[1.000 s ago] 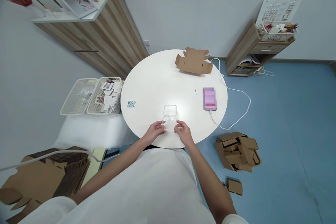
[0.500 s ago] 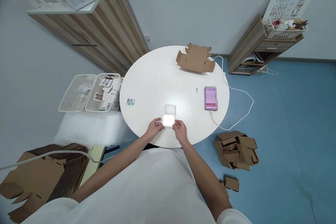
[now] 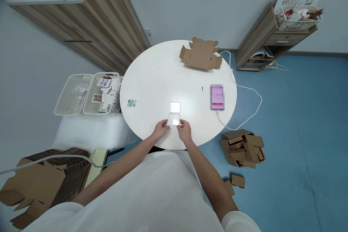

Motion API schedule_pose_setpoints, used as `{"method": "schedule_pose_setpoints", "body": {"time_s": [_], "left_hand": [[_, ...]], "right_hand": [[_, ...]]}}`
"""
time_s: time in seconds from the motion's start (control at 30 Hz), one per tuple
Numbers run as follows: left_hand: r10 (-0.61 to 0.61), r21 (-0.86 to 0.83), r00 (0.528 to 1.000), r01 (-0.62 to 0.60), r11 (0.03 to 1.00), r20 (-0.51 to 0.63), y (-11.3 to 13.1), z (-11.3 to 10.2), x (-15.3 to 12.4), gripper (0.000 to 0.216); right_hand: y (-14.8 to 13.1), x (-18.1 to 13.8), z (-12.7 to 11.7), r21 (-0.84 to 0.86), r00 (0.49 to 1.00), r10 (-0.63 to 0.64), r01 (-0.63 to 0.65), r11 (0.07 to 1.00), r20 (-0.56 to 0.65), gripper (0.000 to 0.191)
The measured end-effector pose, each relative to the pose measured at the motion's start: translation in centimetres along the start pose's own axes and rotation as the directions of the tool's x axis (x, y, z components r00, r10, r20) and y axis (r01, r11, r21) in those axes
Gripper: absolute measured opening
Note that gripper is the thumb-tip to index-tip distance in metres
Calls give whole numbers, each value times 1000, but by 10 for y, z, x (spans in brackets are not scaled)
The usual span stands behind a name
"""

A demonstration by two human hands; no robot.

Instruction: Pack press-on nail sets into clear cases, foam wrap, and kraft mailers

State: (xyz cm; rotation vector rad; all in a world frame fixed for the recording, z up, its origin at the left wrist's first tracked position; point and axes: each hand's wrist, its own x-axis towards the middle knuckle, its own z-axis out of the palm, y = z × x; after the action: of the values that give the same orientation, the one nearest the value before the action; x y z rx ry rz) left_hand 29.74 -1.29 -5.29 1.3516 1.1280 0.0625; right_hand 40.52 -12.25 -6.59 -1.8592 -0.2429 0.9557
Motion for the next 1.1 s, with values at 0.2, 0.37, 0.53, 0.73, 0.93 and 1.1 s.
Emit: {"method": "schedule_pose_setpoints", "body": {"time_s": [0.2, 0.37, 0.53, 0.73, 0.93, 1.1], "left_hand": [[-7, 69, 995, 14, 998, -95, -8, 0, 1, 53], [13, 44, 998, -10, 999, -65, -13, 1, -4, 48], [39, 89, 999, -37, 995, -24, -12, 2, -4, 51], [27, 55, 1000, -27, 998, -2, -11, -3, -2, 54], [40, 73, 999, -41, 997, 24, -19, -25, -3, 54], [154, 122, 988, -149, 981, -30, -24, -87, -1, 38]], "right_hand": [[3, -2, -2, -76, 999, -31, 32, 997, 6, 46], [5, -6, 0, -73, 1000, -24, 25, 997, 15, 46], [5, -4, 3, -112, 999, -34, 37, 993, 26, 46], [3, -5, 3, -118, 999, -35, 36, 992, 13, 47], [7, -10, 7, -33, 998, -12, 10, 999, -65, 51], [1, -19, 10, -43, 959, -66, 56, 998, -275, 50]]}}
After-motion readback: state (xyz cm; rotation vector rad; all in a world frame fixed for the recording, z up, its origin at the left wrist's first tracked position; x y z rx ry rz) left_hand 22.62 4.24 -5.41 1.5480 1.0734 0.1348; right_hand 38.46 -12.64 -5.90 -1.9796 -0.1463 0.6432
